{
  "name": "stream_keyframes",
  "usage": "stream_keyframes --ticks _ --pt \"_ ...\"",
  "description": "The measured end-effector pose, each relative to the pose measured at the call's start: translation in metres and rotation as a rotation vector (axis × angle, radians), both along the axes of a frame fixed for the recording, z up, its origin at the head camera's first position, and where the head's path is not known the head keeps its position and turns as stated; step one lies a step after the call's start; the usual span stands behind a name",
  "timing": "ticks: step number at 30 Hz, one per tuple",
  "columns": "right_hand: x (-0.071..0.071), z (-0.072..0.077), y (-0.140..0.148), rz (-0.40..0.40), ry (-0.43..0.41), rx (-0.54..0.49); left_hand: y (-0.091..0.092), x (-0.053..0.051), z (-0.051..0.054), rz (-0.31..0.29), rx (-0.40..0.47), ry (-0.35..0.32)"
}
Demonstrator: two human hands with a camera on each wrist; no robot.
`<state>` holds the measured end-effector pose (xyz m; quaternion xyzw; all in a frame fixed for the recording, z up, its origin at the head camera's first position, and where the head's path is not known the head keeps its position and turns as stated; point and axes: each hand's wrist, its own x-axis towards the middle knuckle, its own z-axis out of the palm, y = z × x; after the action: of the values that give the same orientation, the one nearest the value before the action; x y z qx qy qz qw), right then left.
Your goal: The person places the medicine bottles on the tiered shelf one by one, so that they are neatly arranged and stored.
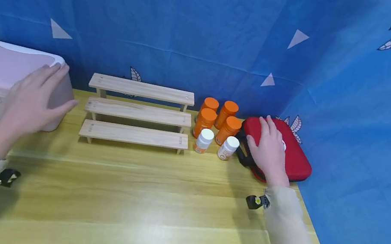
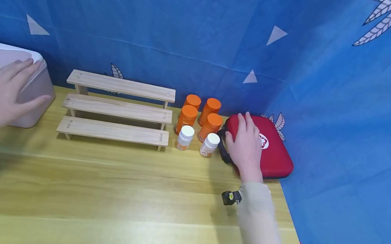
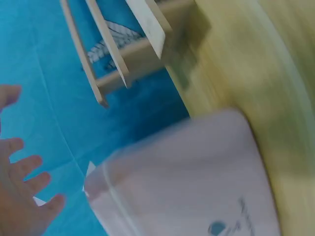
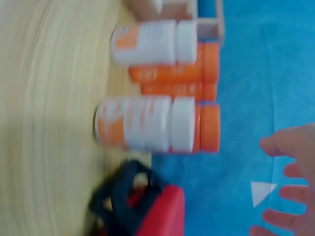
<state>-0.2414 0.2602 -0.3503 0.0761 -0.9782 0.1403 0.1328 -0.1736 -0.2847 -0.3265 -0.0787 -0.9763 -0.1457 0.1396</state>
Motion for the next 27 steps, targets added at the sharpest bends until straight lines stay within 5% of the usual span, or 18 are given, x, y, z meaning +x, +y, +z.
stream_keyframes --ticks 7,13,16,20,27 --pt "0.015 -0.012 -0.027 0.083 0.066 -0.324 0.011 0.009 -0.012 -0.028 0.362 -0.116" --pt "0.025 -0.039 -0.049 0.068 0.057 -0.565 0.018 0.015 -0.048 -0.030 0.575 -0.094" --pt "0.028 -0.052 -0.060 0.054 0.044 -0.615 0.022 0.019 -0.066 -0.014 0.695 -0.097" --pt "0.028 -0.062 -0.071 0.062 0.044 -0.638 0.027 0.019 -0.086 -0.011 0.963 -0.108" --pt "0.018 -0.072 -0.087 0.066 0.081 -0.602 0.030 0.016 -0.107 0.053 1.332 -0.109"
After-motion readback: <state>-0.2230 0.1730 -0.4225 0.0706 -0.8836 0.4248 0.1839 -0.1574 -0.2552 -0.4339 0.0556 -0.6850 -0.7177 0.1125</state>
